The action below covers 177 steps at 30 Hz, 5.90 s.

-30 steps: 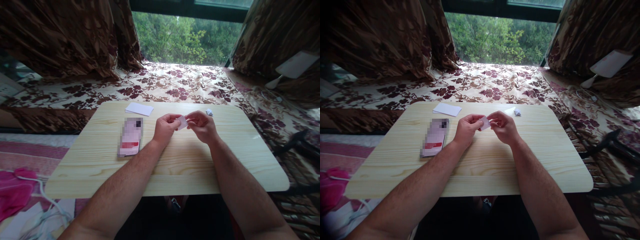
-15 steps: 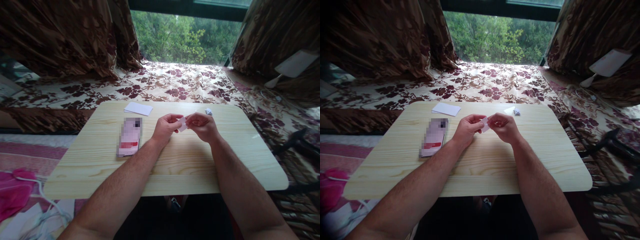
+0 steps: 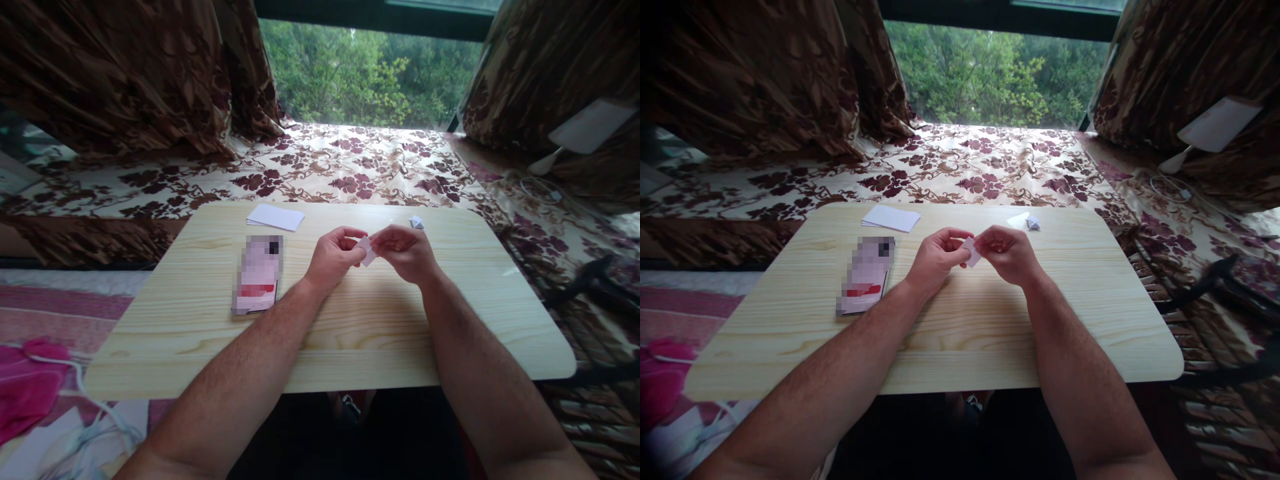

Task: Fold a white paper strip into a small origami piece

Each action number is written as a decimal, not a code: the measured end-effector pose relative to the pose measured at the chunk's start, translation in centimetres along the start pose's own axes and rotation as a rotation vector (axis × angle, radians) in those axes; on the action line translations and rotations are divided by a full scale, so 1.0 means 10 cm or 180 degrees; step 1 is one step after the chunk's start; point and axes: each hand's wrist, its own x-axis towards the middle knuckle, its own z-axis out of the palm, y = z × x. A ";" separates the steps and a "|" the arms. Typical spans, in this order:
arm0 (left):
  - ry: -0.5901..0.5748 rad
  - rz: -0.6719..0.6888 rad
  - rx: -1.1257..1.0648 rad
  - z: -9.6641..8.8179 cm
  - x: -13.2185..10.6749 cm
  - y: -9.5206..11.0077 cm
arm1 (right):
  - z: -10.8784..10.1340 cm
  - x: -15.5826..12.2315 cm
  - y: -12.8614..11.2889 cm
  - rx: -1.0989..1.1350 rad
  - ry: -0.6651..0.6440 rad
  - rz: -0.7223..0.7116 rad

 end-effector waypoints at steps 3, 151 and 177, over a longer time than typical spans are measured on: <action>0.0003 0.0042 0.0014 0.00 0.00 -0.01 | 0.00 0.00 0.01 0.0002 -0.0021 0.0025; 0.0487 0.0464 0.0657 0.04 -0.07 0.01 | 0.25 -0.02 -0.01 -0.0490 0.0524 0.0611; 0.0811 0.0246 0.0113 0.02 -0.02 -0.02 | 0.34 -0.04 0.00 -0.0510 0.0322 0.0696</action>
